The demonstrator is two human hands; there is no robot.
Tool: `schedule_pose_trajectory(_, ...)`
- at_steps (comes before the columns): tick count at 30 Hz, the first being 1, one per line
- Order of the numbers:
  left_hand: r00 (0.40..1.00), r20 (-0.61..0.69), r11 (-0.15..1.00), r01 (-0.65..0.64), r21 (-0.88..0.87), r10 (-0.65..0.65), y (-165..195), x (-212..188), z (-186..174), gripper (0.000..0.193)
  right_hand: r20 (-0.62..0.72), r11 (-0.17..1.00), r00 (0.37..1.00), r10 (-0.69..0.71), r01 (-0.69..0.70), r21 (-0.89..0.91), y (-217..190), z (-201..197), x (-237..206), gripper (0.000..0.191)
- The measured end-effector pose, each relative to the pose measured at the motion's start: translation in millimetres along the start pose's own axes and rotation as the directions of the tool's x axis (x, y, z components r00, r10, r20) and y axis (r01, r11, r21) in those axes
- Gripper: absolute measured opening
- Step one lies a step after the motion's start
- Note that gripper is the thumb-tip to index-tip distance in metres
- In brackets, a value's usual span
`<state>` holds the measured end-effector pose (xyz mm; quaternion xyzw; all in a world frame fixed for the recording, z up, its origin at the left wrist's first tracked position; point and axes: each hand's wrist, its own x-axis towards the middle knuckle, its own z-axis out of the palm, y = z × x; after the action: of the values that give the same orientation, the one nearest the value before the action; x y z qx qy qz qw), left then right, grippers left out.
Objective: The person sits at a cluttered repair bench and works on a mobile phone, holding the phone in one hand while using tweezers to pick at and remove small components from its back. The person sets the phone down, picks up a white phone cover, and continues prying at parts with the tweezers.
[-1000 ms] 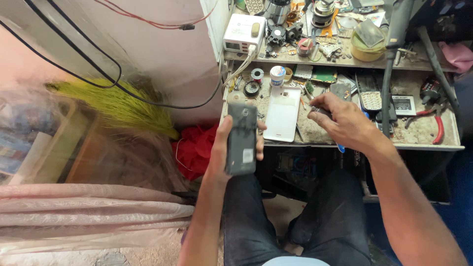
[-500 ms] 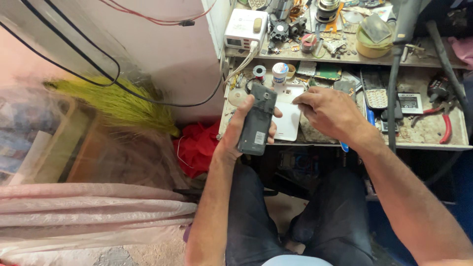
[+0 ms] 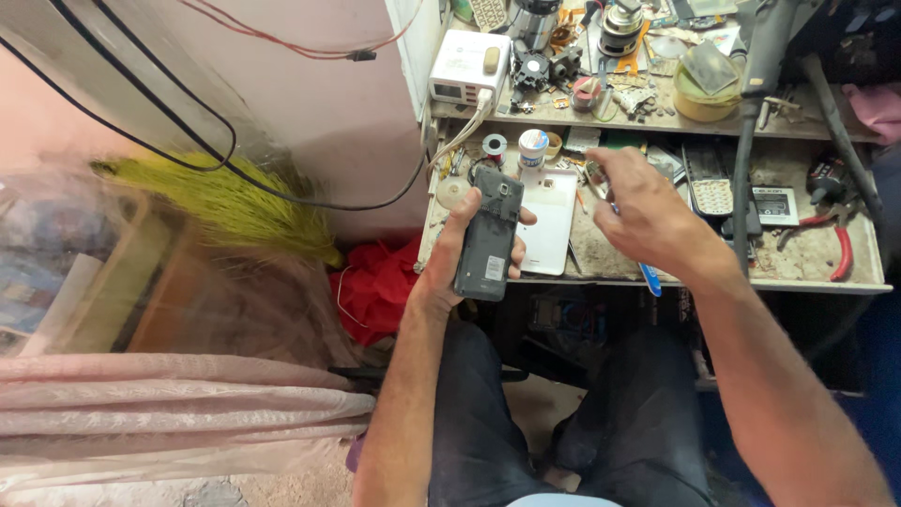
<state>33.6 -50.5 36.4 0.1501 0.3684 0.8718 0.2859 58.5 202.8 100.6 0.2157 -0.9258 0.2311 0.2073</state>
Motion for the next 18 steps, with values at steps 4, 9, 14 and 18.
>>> schedule_pose_trajectory(4, 1.0, -0.009, 0.999, -0.001, 0.041, 0.001, -1.0, -0.9, -0.1, 0.068, -0.008, 0.997, 1.0, -0.026, 0.027, 0.066, 3.0, -8.6, -14.1, 0.043)
schedule_pose_trajectory(9, 0.995, 0.092, 0.999, 0.028, 0.024, -0.03, -0.6, -2.2, -2.1, 0.074, 0.088, 0.924, 0.962, 0.258, -0.272, 0.269, 0.8, -22.8, -20.0, 0.044)
schedule_pose_trajectory(14, 0.997, 0.077, 1.0, -0.023, 0.011, 0.022, -0.7, -1.8, 5.4, 0.064, 0.096, 0.789, 0.893, 0.439, -0.434, 0.434, -11.1, -16.7, -19.2, 0.025)
schedule_pose_trajectory(18, 0.996, 0.086, 1.0, -0.016, 0.001, 0.015, 0.3, -1.3, 12.5, 0.065, 0.081, 0.808, 0.903, 0.422, -0.415, 0.419, -19.6, -8.3, -17.2, 0.024)
